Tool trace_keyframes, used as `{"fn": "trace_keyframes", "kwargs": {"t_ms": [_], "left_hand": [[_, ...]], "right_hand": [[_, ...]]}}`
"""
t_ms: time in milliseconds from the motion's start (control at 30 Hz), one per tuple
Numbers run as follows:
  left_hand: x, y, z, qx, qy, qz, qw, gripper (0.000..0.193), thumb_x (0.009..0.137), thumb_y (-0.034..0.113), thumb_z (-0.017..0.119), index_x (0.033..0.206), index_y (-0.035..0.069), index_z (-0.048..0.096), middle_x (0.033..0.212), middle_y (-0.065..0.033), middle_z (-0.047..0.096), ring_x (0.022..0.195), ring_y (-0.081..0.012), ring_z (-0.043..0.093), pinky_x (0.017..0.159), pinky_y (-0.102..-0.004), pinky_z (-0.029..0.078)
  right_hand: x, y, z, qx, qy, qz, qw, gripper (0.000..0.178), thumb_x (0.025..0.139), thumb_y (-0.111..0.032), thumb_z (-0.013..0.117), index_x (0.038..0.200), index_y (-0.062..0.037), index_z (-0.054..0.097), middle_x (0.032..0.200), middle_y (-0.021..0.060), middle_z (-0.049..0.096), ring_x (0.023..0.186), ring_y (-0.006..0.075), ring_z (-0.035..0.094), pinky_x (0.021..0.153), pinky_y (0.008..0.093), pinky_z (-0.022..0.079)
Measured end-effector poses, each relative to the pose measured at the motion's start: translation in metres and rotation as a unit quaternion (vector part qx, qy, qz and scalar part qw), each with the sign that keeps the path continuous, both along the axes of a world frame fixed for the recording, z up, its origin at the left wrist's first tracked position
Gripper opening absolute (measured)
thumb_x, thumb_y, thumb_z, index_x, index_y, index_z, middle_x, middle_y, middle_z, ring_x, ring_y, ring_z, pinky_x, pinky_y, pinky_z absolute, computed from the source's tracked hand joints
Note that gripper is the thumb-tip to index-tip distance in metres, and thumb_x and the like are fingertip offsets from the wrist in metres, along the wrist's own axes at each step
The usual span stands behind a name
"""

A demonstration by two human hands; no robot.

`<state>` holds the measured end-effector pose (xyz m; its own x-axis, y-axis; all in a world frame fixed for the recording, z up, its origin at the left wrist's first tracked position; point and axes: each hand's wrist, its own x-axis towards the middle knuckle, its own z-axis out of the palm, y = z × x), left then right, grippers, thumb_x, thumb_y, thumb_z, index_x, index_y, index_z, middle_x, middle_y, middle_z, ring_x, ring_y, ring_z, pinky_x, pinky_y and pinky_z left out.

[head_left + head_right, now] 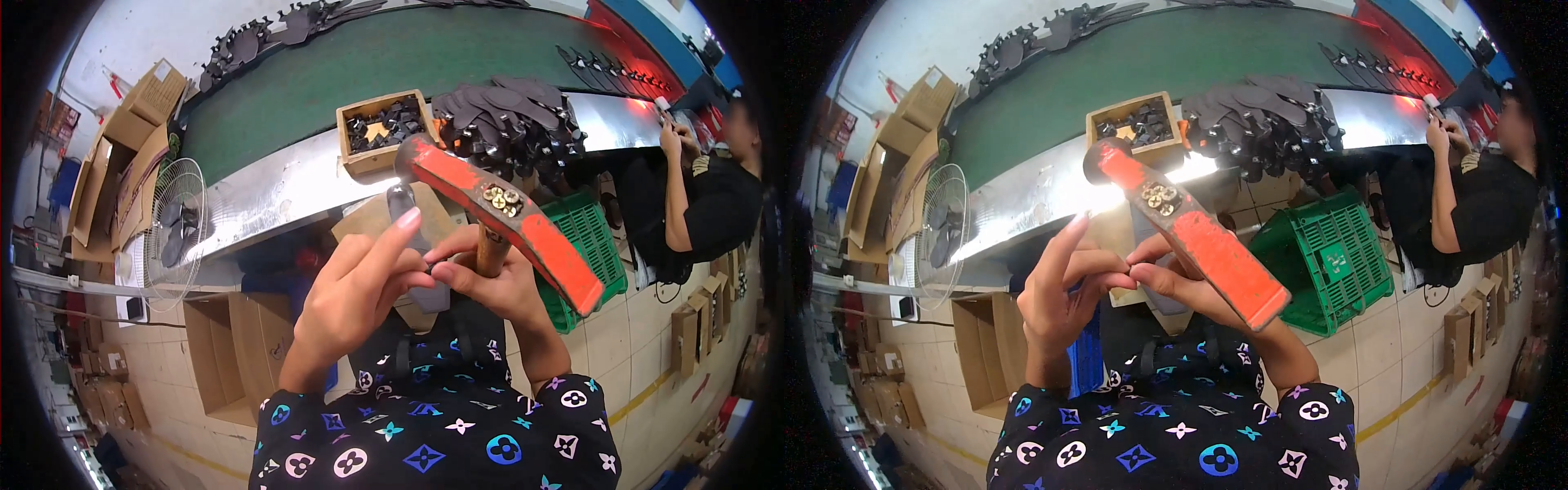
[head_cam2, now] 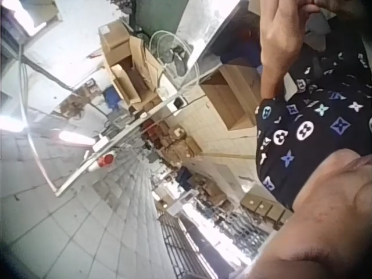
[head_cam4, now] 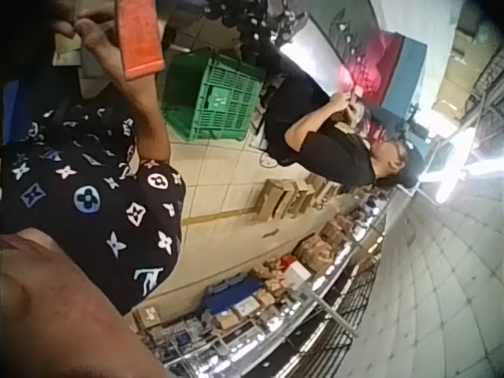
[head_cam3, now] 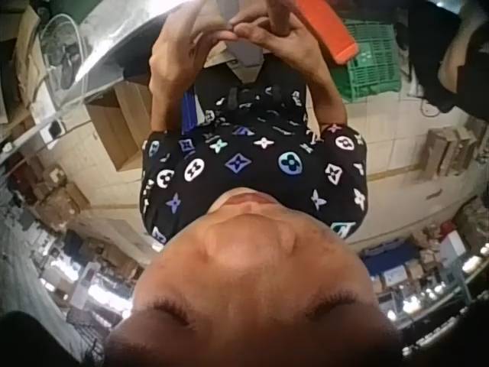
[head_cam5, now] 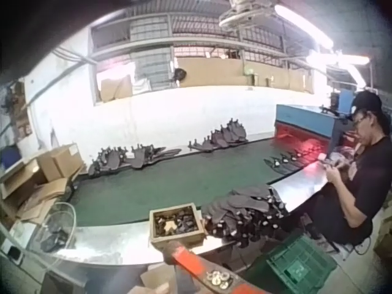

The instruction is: The recorder uses a hammer to attach components to shoe soles at a factory workstation.

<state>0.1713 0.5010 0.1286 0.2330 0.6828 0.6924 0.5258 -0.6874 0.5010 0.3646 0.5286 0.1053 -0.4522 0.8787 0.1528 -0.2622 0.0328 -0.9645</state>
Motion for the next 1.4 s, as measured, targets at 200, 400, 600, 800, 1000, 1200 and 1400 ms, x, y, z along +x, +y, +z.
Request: {"fn": "trace_keyframes", "kwargs": {"t_ms": [200,400,600,800,1000,1200,1400], "left_hand": [[-0.030,0.040,-0.061,-0.206,0.040,0.116,0.971,0.058,0.075,0.025,0.083,0.125,0.005,0.060,0.099,-0.0121,0.065,0.089,-0.0296,0.063,0.080,-0.0393,0.052],[-0.029,0.098,-0.158,-0.113,-0.070,0.126,0.983,0.039,0.078,0.019,0.080,0.111,0.003,0.066,0.103,-0.0147,0.068,0.095,-0.0351,0.064,0.086,-0.0420,0.050],[-0.032,0.098,-0.164,-0.154,-0.090,0.084,0.980,0.027,0.075,0.020,0.080,0.098,0.008,0.073,0.095,-0.0089,0.072,0.093,-0.0301,0.065,0.083,-0.0408,0.046],[-0.039,0.099,-0.179,-0.183,-0.081,0.088,0.976,0.026,0.077,0.026,0.077,0.099,0.011,0.074,0.099,-0.0058,0.072,0.100,-0.0258,0.064,0.093,-0.0402,0.039],[-0.037,0.094,-0.170,-0.199,-0.081,0.096,0.972,0.026,0.078,0.024,0.077,0.098,0.010,0.073,0.098,-0.0066,0.071,0.100,-0.0257,0.064,0.094,-0.0410,0.037],[-0.037,0.090,-0.161,-0.222,-0.086,0.098,0.966,0.029,0.075,0.021,0.080,0.100,0.009,0.074,0.097,-0.0100,0.072,0.095,-0.0268,0.066,0.091,-0.0397,0.040],[-0.046,0.098,-0.173,-0.228,-0.157,0.028,0.960,0.028,0.075,0.013,0.077,0.101,0.004,0.075,0.098,-0.0133,0.073,0.091,-0.0273,0.068,0.086,-0.0364,0.050]], "right_hand": [[-0.008,0.023,-0.029,0.030,-0.058,-0.032,0.997,0.019,0.083,0.001,0.071,0.099,0.0027,0.062,0.104,0.0118,0.064,0.065,0.0078,0.058,0.055,0.0201,0.046],[-0.026,0.071,-0.056,-0.028,-0.238,-0.014,0.971,0.022,0.087,-0.009,0.071,0.106,0.0035,0.067,0.090,0.0048,0.071,0.070,0.0080,0.062,0.064,0.0218,0.048],[-0.037,0.103,-0.099,0.193,-0.195,-0.088,0.958,0.026,0.088,-0.016,0.071,0.107,0.0018,0.067,0.082,0.0174,0.070,0.071,0.0225,0.067,0.067,0.0341,0.050],[-0.041,0.101,-0.083,0.269,-0.271,-0.044,0.923,0.021,0.087,-0.009,0.069,0.106,-0.0004,0.067,0.086,0.0194,0.066,0.078,0.0373,0.064,0.070,0.0383,0.050],[-0.043,0.102,-0.085,0.295,-0.292,-0.049,0.908,0.025,0.080,0.001,0.069,0.104,0.0031,0.065,0.094,0.0175,0.067,0.081,0.0367,0.063,0.075,0.0373,0.051],[-0.037,0.093,-0.081,0.321,-0.328,-0.046,0.887,0.026,0.078,-0.002,0.072,0.104,0.0012,0.066,0.098,0.0156,0.068,0.090,0.0370,0.065,0.082,0.0387,0.052],[-0.023,0.053,-0.057,0.252,-0.255,-0.168,0.919,0.030,0.094,-0.008,0.064,0.123,-0.0018,0.059,0.070,0.0014,0.059,0.060,0.0088,0.056,0.055,0.0259,0.045]]}}
